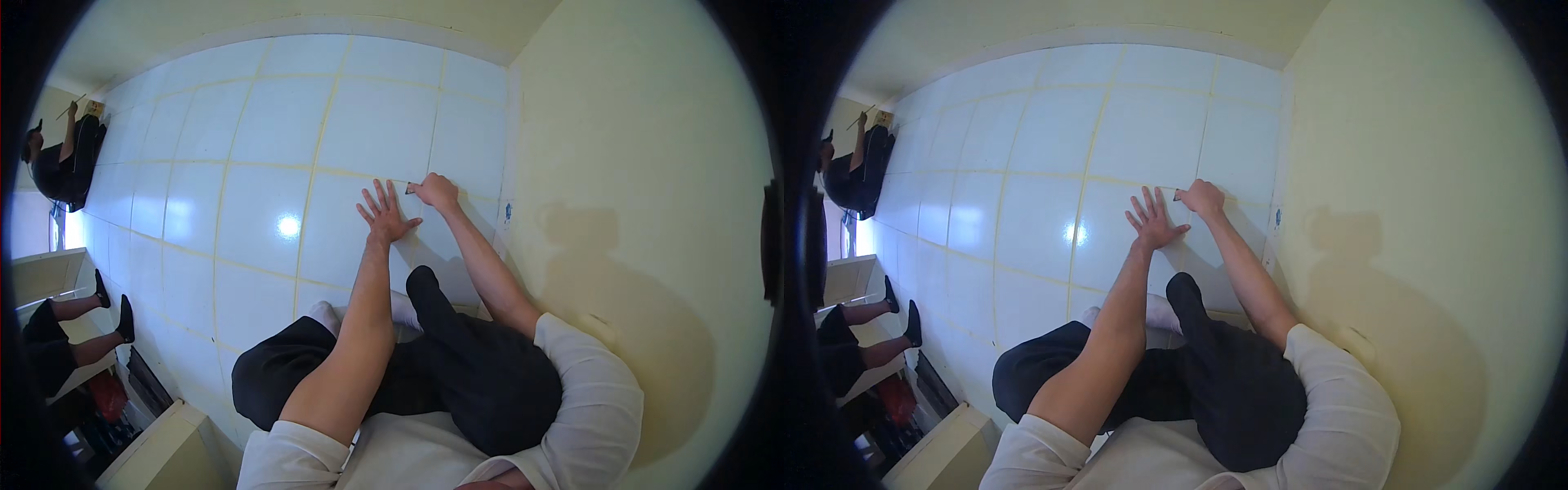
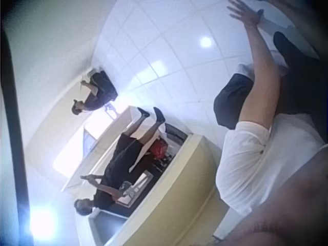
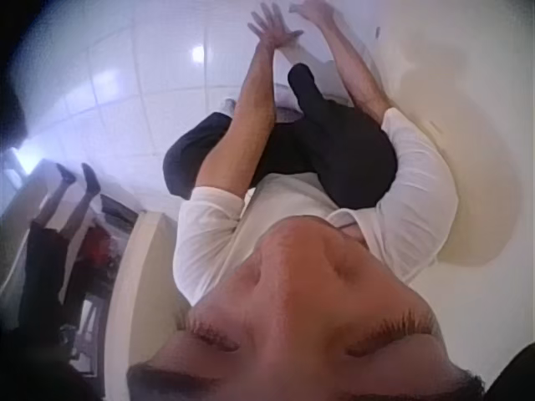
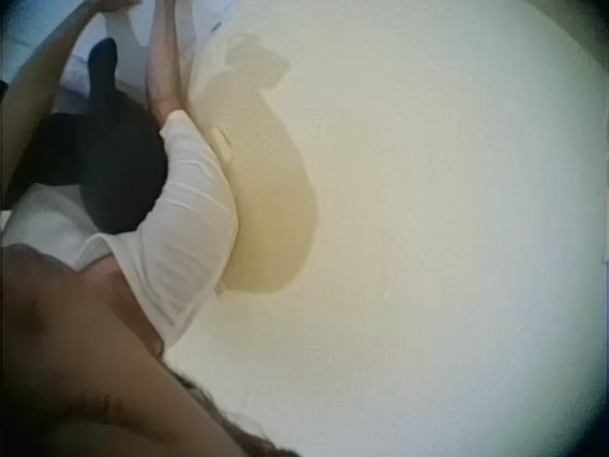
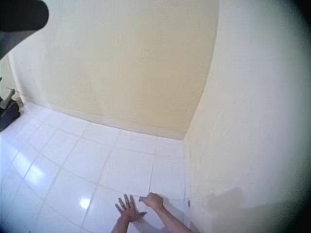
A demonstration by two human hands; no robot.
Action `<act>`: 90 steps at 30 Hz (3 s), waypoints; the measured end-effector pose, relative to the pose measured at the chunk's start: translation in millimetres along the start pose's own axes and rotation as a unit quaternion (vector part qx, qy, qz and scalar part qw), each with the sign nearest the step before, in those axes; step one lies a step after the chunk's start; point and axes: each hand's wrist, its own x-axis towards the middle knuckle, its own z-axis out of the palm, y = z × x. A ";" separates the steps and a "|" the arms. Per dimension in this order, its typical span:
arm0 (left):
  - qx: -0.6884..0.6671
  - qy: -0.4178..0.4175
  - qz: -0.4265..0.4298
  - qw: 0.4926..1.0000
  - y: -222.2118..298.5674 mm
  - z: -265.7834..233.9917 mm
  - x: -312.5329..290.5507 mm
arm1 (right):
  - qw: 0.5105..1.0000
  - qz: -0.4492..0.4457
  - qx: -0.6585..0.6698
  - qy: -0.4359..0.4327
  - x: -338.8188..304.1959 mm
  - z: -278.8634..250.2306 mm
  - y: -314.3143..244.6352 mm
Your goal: The person scrapes between the floor tiles using a small scraper blade while sweeping debris away by hand.
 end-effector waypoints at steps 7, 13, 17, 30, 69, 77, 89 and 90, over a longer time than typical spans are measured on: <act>-0.006 0.006 0.002 1.000 -5.7 -2.2 1.8 | 1.000 0.005 -0.014 0.004 3.4 -6.8 4.9; -0.006 0.000 0.006 1.000 -4.5 -7.9 0.3 | 1.000 -0.006 -0.006 0.002 5.2 3.2 -6.2; -0.005 -0.001 0.004 1.000 -5.0 -3.5 -1.5 | 1.000 0.003 0.006 0.013 1.0 6.0 -1.8; -0.003 0.003 0.003 1.000 -5.7 -3.4 -0.4 | 0.999 -0.031 -0.027 0.018 0.3 3.8 -1.8; 0.005 -0.001 0.000 1.000 -7.0 -2.8 0.1 | 0.999 -0.035 -0.034 -0.011 9.9 -0.7 -8.2; 0.003 0.001 0.003 1.000 -2.3 -3.0 0.4 | 0.999 -0.032 -0.031 0.006 9.4 4.1 -13.0; 0.013 -0.003 -0.006 1.000 -7.4 -3.5 0.0 | 0.997 -0.013 -0.023 -0.068 17.3 -4.5 -10.4; 0.012 -0.002 -0.004 1.000 -4.7 -3.3 0.4 | 0.998 -0.012 -0.024 -0.066 18.6 0.1 -10.2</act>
